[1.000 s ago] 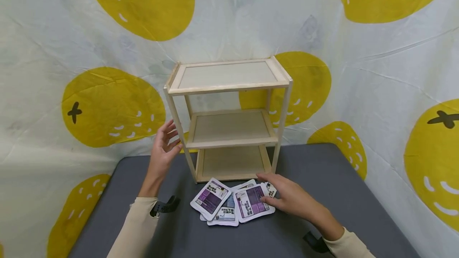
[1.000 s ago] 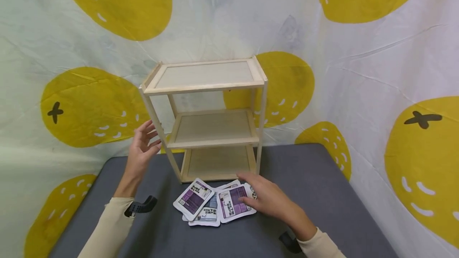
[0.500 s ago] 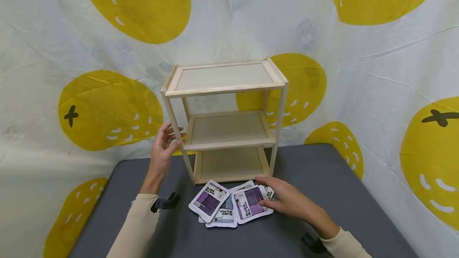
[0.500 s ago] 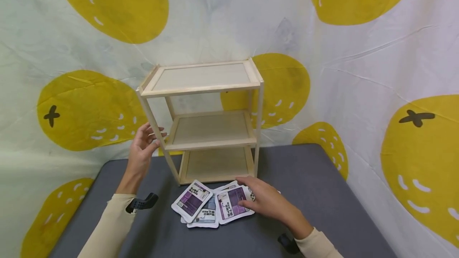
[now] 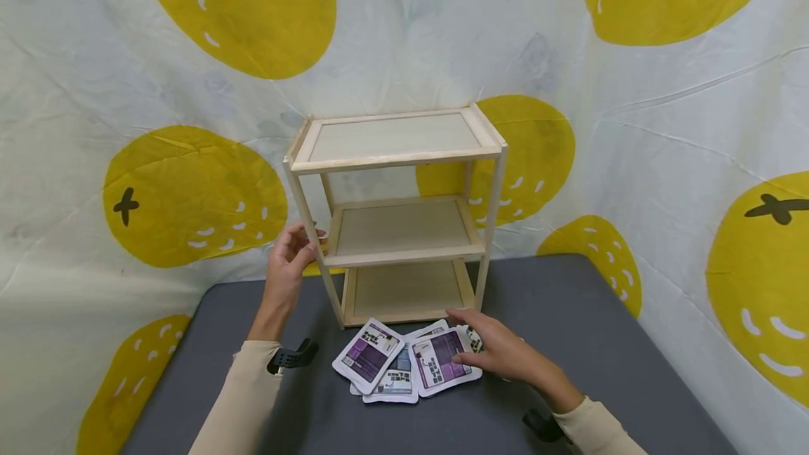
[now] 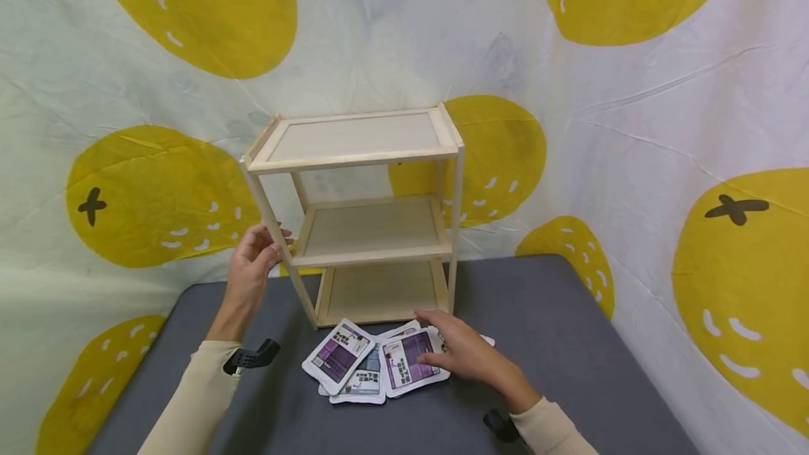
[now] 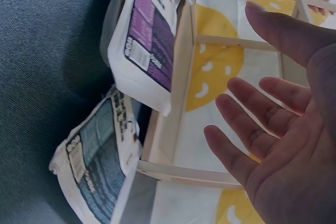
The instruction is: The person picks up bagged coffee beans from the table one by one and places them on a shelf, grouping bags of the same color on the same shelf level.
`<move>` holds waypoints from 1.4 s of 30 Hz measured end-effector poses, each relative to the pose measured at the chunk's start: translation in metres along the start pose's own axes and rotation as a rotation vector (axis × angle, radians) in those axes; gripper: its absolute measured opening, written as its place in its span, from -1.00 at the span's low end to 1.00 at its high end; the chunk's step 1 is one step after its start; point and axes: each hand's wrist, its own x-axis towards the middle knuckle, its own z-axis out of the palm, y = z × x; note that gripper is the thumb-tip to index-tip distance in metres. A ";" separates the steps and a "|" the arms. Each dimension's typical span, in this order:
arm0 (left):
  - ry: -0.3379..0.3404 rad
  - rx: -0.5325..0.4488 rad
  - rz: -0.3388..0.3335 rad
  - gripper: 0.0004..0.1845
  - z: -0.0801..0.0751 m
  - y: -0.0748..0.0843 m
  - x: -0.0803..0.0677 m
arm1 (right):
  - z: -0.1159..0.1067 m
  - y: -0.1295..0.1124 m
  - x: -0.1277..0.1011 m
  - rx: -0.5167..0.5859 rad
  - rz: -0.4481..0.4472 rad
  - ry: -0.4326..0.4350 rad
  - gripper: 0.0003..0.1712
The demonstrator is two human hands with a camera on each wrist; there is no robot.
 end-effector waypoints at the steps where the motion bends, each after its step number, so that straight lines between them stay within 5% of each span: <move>1: 0.004 -0.004 -0.001 -0.69 0.000 0.000 0.000 | 0.001 0.001 0.000 0.003 0.003 0.003 -0.14; 17: 0.017 -0.005 -0.006 -0.66 0.001 0.000 0.000 | 0.029 0.030 0.006 0.092 0.070 -0.035 -0.01; 24: 0.019 0.001 -0.007 -0.60 0.001 0.000 0.000 | 0.043 0.042 0.003 -0.035 -0.042 -0.057 -0.08; 33: 0.021 -0.008 -0.007 -0.58 0.002 0.000 0.002 | 0.048 0.045 0.006 -0.047 -0.108 0.031 -0.12; 42: 0.023 0.014 -0.019 -0.63 0.001 -0.001 0.001 | 0.040 0.048 0.006 0.112 -0.044 0.043 -0.33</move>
